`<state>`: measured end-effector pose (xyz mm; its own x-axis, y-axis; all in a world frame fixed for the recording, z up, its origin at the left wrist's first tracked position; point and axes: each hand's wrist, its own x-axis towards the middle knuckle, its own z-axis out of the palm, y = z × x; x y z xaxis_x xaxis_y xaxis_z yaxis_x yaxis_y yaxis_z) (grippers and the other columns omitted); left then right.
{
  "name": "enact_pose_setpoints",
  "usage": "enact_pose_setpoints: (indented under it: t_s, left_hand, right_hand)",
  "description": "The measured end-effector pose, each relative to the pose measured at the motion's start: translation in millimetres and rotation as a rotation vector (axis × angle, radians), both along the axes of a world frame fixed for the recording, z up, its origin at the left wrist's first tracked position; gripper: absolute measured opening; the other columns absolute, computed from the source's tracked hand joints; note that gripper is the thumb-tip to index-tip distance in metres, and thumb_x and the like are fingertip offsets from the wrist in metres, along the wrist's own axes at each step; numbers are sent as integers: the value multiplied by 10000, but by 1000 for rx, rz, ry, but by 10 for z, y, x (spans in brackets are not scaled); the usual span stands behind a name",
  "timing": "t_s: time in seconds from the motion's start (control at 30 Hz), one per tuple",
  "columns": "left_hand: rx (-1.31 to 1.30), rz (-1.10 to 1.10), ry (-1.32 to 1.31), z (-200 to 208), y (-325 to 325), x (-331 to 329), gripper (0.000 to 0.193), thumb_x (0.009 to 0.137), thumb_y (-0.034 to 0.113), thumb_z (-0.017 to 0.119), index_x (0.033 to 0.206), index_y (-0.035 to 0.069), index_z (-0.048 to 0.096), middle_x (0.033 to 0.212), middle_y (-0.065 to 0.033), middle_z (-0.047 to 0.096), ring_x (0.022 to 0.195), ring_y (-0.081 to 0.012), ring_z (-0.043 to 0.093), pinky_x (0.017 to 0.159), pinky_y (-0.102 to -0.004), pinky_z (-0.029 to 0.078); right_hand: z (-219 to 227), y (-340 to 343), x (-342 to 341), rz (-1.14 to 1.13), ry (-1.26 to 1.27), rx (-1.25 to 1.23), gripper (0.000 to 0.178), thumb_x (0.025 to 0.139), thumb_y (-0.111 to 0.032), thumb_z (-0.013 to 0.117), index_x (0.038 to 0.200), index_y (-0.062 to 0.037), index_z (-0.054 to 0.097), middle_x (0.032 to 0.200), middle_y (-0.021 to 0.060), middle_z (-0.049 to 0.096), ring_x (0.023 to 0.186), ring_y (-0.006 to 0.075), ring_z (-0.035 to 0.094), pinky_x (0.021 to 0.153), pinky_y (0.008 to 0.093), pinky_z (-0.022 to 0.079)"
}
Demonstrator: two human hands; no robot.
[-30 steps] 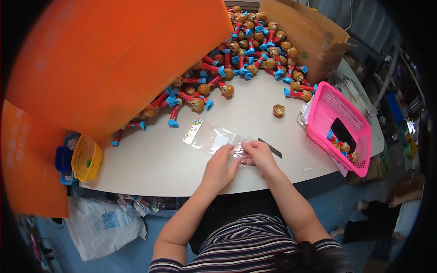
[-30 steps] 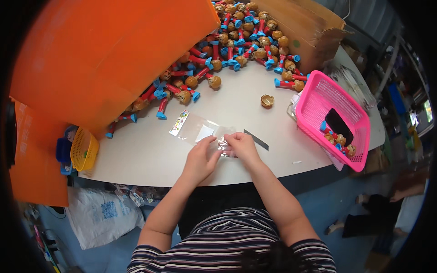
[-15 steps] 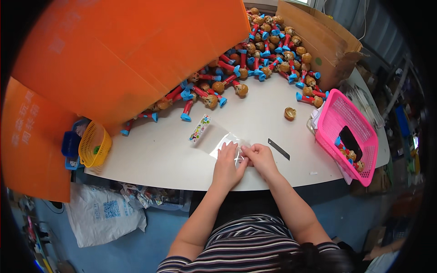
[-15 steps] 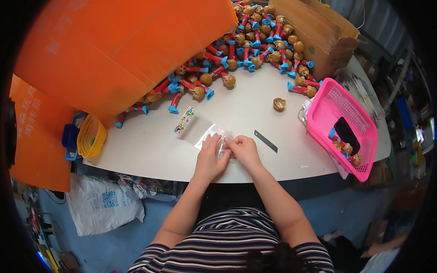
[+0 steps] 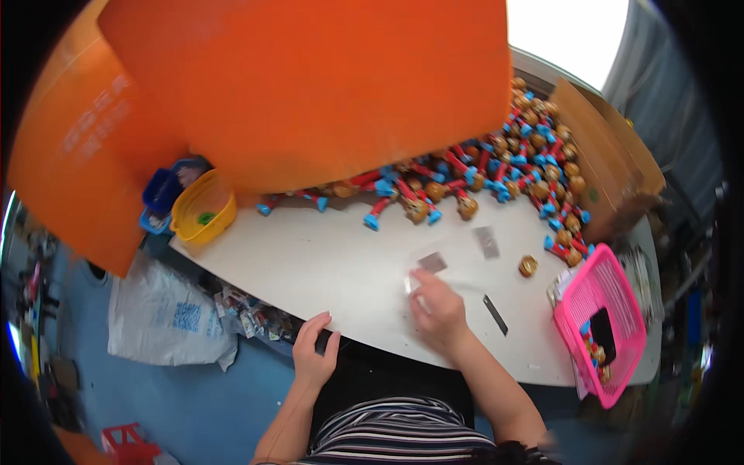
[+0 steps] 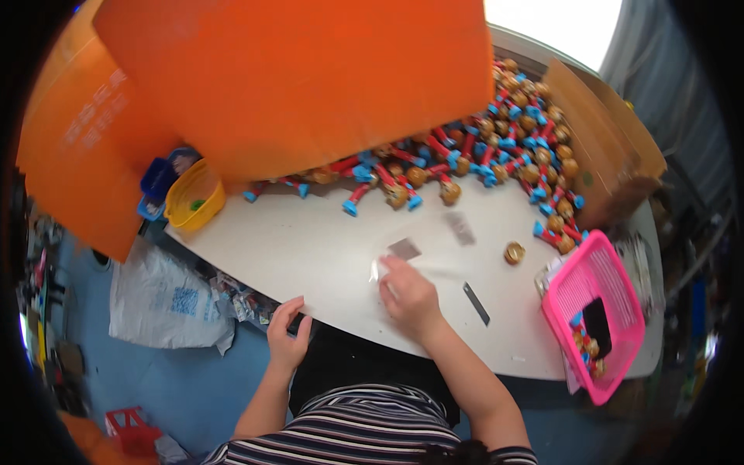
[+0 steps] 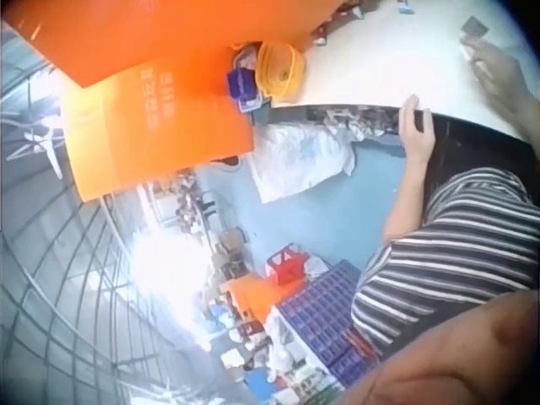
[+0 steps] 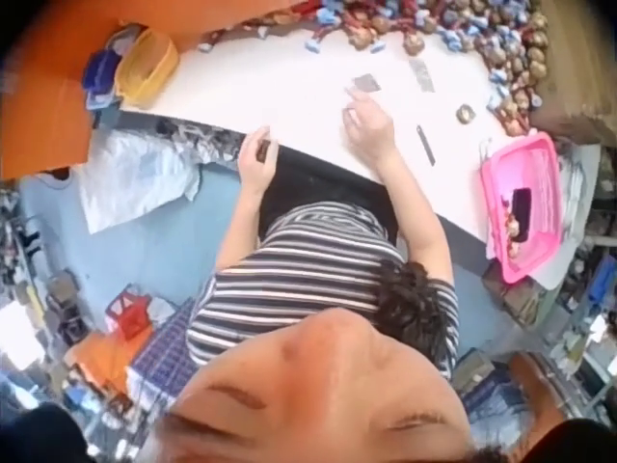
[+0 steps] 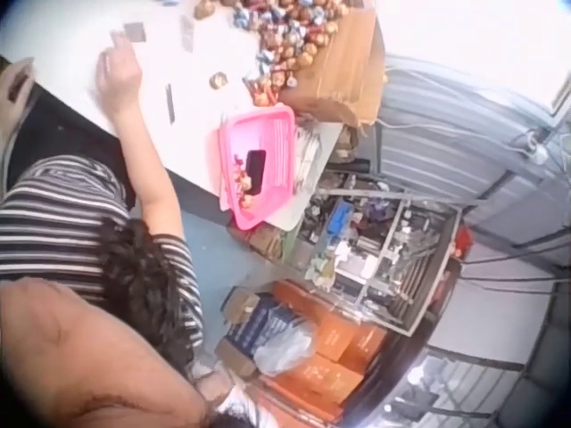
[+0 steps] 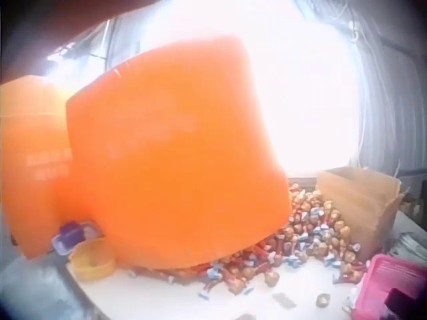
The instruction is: The recorder packages small plastic toys into clear bags, organizes them into baskets, and applies labels.
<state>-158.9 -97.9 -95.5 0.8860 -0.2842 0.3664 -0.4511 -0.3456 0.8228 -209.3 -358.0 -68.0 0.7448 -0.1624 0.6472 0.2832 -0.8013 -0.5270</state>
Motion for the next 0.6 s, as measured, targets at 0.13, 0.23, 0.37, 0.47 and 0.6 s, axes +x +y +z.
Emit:
enact_pose_setpoints:
  t_s: [0.13,0.23,0.37,0.47,0.6]
  left_hand:
    - [-40,28,-49,212,-54,-169,308,810,18,673,1111,-11,619,1110,-145,631,1031,-238,624,902,-311,501]
    - [-35,-108,-142,252,-287,-125,333,788,45,701,1110,4,626,1163,-170,627,1053,-336,627,922,-360,500]
    - [191,-229,-184,-16,-584,25,444,825,219,714,1204,32,576,1277,-179,561,1230,-386,503,1015,-478,408]
    - [381,-344,-271,-158,-817,130,518,840,326,692,1253,50,544,1364,-178,497,1301,-402,421,1073,-548,314]
    - [446,-384,-326,-179,-877,169,567,834,413,678,1255,57,543,1374,-158,494,1308,-392,412,1083,-573,283]
  right_hand:
    - [-179,197,122,326,387,-193,220,793,-40,607,1008,-27,562,1215,193,584,1225,396,499,1044,513,390]
    - [-148,216,183,407,453,-193,304,796,-70,592,1094,-26,558,1191,186,591,1295,398,422,1101,549,295]
    - [-57,76,54,431,499,-95,307,765,-152,676,1039,-25,623,1284,143,568,1313,391,411,1109,554,278]
    - [-209,-140,-130,347,517,101,321,735,-124,721,1034,-42,640,1296,128,574,1328,384,408,1115,517,293]
    - [-102,-342,-134,378,572,407,383,717,-128,792,1055,-39,636,1245,138,617,1327,333,437,1043,407,407]
